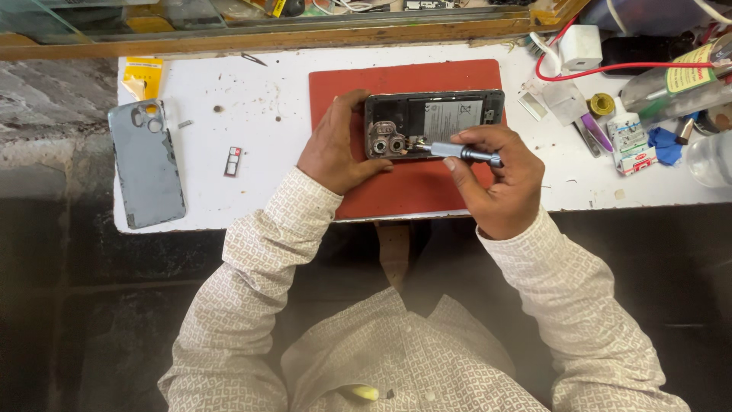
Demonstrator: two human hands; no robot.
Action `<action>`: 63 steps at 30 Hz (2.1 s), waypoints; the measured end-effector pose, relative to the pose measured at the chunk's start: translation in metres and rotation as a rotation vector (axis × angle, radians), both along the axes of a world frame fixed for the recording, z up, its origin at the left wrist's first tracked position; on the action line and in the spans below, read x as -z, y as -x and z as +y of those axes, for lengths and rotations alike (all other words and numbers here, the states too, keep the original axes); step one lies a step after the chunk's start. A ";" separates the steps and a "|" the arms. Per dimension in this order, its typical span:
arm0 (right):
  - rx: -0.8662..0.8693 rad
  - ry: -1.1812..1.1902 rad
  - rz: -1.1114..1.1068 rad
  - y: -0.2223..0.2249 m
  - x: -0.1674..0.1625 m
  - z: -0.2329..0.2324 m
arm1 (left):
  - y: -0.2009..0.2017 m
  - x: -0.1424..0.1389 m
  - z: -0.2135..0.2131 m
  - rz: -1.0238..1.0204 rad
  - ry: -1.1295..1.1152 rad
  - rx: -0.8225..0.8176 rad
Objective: The person pries open a smartphone on a red mat, using a metal pry tool to lift the back assembly and disconnect internal components. They remove the battery, lift out the midframe, and place the separated housing and parts on the mat and a yellow card.
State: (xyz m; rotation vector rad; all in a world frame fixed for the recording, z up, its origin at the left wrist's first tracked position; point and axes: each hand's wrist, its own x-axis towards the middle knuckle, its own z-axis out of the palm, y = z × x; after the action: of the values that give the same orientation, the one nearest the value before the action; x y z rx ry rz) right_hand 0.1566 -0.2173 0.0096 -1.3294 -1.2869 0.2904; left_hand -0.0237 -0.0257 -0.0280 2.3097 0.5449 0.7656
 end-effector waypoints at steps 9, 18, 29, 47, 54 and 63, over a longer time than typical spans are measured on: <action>0.041 -0.001 -0.105 0.002 -0.002 0.007 | -0.002 0.004 0.000 -0.006 -0.015 0.002; 0.118 0.010 -0.335 0.007 -0.018 0.010 | -0.004 0.005 0.000 -0.014 -0.018 0.019; 0.003 0.140 -0.510 0.014 -0.055 0.028 | -0.005 0.002 0.000 0.044 -0.025 0.000; -0.195 0.328 -0.780 0.005 -0.071 0.094 | -0.005 -0.005 0.005 0.182 -0.105 -0.069; -0.352 0.235 -0.730 -0.007 -0.078 0.100 | -0.005 -0.007 0.004 0.179 -0.107 -0.074; -0.311 0.199 -0.755 -0.010 -0.076 0.092 | -0.006 -0.008 0.005 0.196 -0.119 -0.071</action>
State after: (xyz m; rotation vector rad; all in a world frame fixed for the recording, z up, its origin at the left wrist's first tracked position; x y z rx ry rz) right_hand 0.1666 -0.1249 0.0860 -1.4637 -2.1533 0.1290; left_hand -0.0180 -0.0208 -0.0203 2.5041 0.6884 0.6226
